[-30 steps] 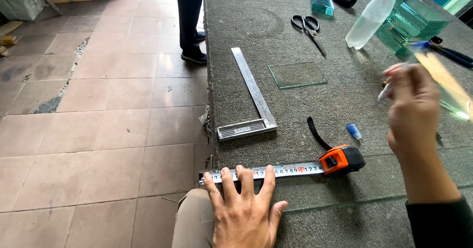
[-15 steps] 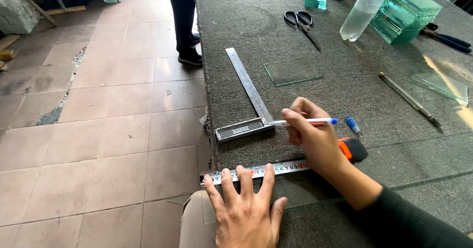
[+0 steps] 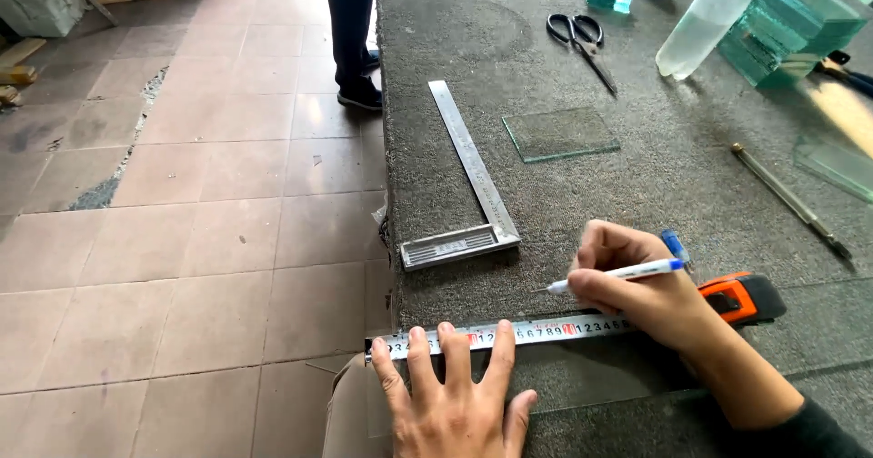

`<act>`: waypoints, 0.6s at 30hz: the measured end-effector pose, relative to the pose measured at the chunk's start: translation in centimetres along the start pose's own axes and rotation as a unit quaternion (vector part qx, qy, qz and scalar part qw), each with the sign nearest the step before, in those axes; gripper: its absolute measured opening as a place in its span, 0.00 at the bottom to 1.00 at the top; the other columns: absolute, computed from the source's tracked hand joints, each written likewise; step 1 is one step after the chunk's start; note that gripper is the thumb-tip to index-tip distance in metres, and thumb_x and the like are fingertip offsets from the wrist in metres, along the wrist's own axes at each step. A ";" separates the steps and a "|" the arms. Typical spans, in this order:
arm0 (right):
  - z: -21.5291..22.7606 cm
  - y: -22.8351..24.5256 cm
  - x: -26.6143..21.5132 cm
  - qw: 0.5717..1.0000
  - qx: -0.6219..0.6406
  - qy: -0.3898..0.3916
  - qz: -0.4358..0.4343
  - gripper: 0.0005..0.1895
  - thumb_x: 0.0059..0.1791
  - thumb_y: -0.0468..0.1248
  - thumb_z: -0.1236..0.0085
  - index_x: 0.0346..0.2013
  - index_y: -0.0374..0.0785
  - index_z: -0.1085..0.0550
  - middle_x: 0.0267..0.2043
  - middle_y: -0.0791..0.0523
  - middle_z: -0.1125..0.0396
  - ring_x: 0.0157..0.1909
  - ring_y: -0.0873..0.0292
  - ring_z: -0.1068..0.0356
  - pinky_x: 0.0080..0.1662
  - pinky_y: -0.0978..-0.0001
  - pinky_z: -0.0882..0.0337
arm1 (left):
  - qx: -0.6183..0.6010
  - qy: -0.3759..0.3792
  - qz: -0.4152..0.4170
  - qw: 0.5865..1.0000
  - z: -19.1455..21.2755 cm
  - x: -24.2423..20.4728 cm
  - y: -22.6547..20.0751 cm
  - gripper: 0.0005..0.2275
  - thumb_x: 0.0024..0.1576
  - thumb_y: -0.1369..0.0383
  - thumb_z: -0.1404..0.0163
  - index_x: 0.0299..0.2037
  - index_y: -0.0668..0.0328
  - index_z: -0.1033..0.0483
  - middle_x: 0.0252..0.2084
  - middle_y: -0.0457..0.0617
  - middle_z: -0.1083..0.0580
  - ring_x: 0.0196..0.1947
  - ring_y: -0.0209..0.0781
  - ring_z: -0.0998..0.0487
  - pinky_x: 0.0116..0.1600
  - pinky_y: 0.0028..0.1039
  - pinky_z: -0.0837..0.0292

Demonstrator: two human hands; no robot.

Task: Measuring, marking, and cutting a glass sheet using specialized tools on a workbench

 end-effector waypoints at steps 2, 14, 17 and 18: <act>-0.7 -0.2 0.0 1.000 -0.013 0.025 -0.012 0.17 0.51 0.29 0.31 0.30 0.41 0.34 0.25 0.56 0.31 0.22 0.67 0.41 0.24 0.75 0.43 | -0.001 0.008 0.000 1.000 0.2 0.0 0.0 0.33 0.53 0.34 0.48 0.68 0.30 0.25 0.60 0.64 0.30 0.57 0.74 0.30 0.66 0.85 0.42; -1.9 0.0 0.2 0.991 -0.124 0.031 -0.032 0.22 0.53 0.34 0.31 0.23 0.45 0.36 0.21 0.63 0.38 0.27 0.70 0.41 0.31 0.73 0.40 | 0.020 0.026 -0.007 0.999 1.1 0.4 0.0 0.31 0.57 0.33 0.54 0.69 0.27 0.25 0.59 0.62 0.30 0.56 0.70 0.29 0.67 0.82 0.40; -2.0 0.1 0.1 0.992 -0.118 0.033 -0.035 0.22 0.53 0.34 0.31 0.23 0.45 0.36 0.21 0.63 0.40 0.26 0.70 0.44 0.30 0.73 0.43 | 0.015 0.031 -0.002 0.999 1.2 0.4 0.1 0.31 0.56 0.34 0.52 0.69 0.27 0.26 0.60 0.62 0.29 0.57 0.71 0.29 0.68 0.82 0.41; -2.0 0.1 0.2 0.991 -0.125 0.037 -0.031 0.22 0.53 0.35 0.31 0.23 0.45 0.36 0.21 0.63 0.39 0.26 0.70 0.44 0.29 0.73 0.43 | 0.015 0.035 -0.003 0.999 1.2 0.3 0.1 0.32 0.55 0.34 0.51 0.70 0.27 0.26 0.60 0.62 0.30 0.57 0.71 0.30 0.68 0.83 0.41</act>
Point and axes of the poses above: each hand's wrist, its own x-axis towards the middle knuckle, its own z-axis out of the back of the hand, y = z × x, the point moved 2 cm from there along x, towards the middle knuckle
